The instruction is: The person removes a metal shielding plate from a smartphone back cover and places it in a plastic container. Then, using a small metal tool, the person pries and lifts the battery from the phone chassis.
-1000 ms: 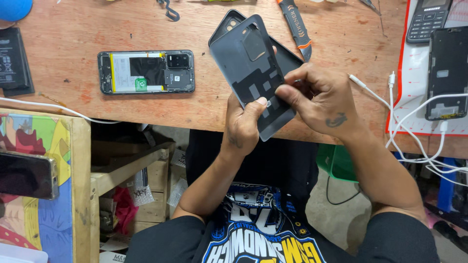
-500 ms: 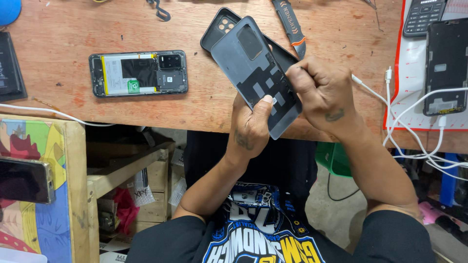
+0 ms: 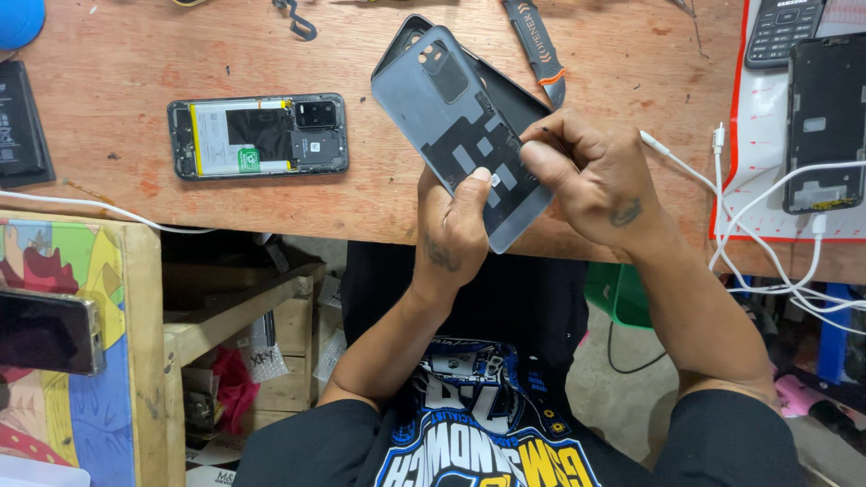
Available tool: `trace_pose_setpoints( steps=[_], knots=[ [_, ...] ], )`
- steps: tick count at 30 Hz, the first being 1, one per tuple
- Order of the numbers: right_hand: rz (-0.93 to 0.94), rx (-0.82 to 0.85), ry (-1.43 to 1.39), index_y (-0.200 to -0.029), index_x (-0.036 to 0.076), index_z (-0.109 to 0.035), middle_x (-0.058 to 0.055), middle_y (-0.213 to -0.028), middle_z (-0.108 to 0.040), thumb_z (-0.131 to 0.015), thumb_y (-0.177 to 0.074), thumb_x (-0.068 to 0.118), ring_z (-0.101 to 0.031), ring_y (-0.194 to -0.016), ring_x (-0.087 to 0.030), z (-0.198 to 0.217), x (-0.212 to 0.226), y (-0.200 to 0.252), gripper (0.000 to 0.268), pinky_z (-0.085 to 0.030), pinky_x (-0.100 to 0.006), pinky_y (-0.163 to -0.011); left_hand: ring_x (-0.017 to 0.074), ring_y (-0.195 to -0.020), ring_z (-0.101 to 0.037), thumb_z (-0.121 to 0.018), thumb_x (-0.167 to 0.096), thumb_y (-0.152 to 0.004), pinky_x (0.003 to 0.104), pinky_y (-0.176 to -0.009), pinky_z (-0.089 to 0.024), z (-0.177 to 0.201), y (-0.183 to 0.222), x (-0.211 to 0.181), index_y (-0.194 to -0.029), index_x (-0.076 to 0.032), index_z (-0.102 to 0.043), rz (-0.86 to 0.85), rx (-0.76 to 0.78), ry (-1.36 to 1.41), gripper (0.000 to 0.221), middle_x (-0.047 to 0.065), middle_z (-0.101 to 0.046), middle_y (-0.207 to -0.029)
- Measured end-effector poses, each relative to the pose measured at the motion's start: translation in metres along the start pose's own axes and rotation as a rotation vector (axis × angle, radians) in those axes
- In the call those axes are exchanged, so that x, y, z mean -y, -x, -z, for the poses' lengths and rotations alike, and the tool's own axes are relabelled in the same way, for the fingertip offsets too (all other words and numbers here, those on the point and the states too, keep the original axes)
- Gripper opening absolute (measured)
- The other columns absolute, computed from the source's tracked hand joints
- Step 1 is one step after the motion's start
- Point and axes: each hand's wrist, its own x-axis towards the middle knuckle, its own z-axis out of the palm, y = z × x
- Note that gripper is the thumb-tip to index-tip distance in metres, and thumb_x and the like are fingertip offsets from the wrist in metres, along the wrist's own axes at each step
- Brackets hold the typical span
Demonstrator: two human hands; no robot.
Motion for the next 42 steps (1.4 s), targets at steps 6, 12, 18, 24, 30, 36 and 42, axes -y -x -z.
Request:
trace_pose_setpoints(
  steps=[6,12,18,24,30,36,42],
  knots=[
    [0.084,0.012,0.242,-0.111,-0.002,-0.069,-0.002,-0.080,-0.062,-0.068,-0.104,0.002,-0.052,-0.067,-0.004,-0.002,0.004,0.000,0.008,-0.041,-0.020,-0.057,0.0158,-0.089,-0.063,-0.046,-0.008,-0.097,0.031,-0.081,-0.055,0.001,-0.002,0.003,-0.116,0.007,-0.058,0.025,0.002,0.095,0.028,0.013,-0.066,-0.101],
    [0.097,0.003,0.189,-0.120,-0.001,-0.071,-0.003,-0.092,-0.069,-0.059,-0.105,-0.003,-0.059,-0.081,-0.004,-0.001,0.008,-0.003,0.019,-0.049,-0.020,-0.070,0.0161,-0.089,-0.063,-0.047,-0.008,-0.098,0.031,-0.082,-0.054,0.006,-0.004,0.006,-0.113,0.008,-0.061,0.013,-0.017,0.077,0.026,0.013,-0.067,-0.100],
    [0.082,-0.038,0.091,-0.129,-0.002,-0.067,-0.003,-0.090,-0.067,-0.044,-0.112,0.009,-0.053,-0.074,-0.007,0.006,0.008,-0.002,0.030,-0.045,-0.022,-0.067,0.0156,-0.091,-0.062,-0.050,-0.007,-0.095,0.029,-0.084,-0.053,0.009,-0.005,0.008,-0.117,0.008,-0.059,0.043,-0.034,0.170,0.028,0.012,-0.066,-0.103],
    [0.141,0.000,-0.151,-0.136,-0.008,-0.062,-0.008,-0.105,-0.061,-0.043,-0.114,0.006,-0.052,-0.082,-0.007,0.018,-0.002,0.002,0.033,-0.044,-0.021,-0.078,0.0168,-0.095,-0.062,-0.050,-0.006,-0.093,0.031,-0.089,-0.053,0.019,-0.006,0.003,-0.126,0.009,-0.056,0.092,-0.058,0.156,0.037,0.014,-0.066,-0.108],
    [0.176,-0.019,-0.029,-0.125,-0.006,-0.067,-0.001,-0.070,-0.052,-0.044,-0.114,0.008,-0.043,-0.058,-0.006,0.023,-0.005,0.013,0.030,-0.035,-0.019,-0.055,0.0177,-0.102,-0.061,-0.049,-0.006,-0.093,0.031,-0.096,-0.051,0.024,-0.004,-0.003,-0.134,0.011,-0.053,0.086,-0.054,0.168,0.044,0.015,-0.064,-0.116],
    [0.385,0.109,0.393,-0.117,0.002,-0.072,-0.007,-0.073,-0.063,-0.056,-0.100,-0.001,-0.059,-0.061,-0.014,0.006,0.002,0.024,0.024,-0.048,-0.030,-0.059,0.0167,-0.098,-0.064,-0.049,-0.006,-0.094,0.031,-0.091,-0.054,0.037,-0.004,-0.001,-0.128,0.010,-0.056,0.088,-0.030,0.119,0.038,0.015,-0.066,-0.111],
    [0.340,0.205,0.564,-0.106,0.005,-0.074,-0.011,-0.077,-0.069,-0.072,-0.086,0.001,-0.066,-0.067,-0.024,-0.003,0.006,0.036,0.020,-0.051,-0.035,-0.060,0.0131,-0.089,-0.066,-0.057,-0.007,-0.100,0.028,-0.084,-0.056,0.057,-0.009,-0.004,-0.116,0.006,-0.063,0.001,-0.041,0.074,0.022,0.009,-0.070,-0.100]
  ],
)
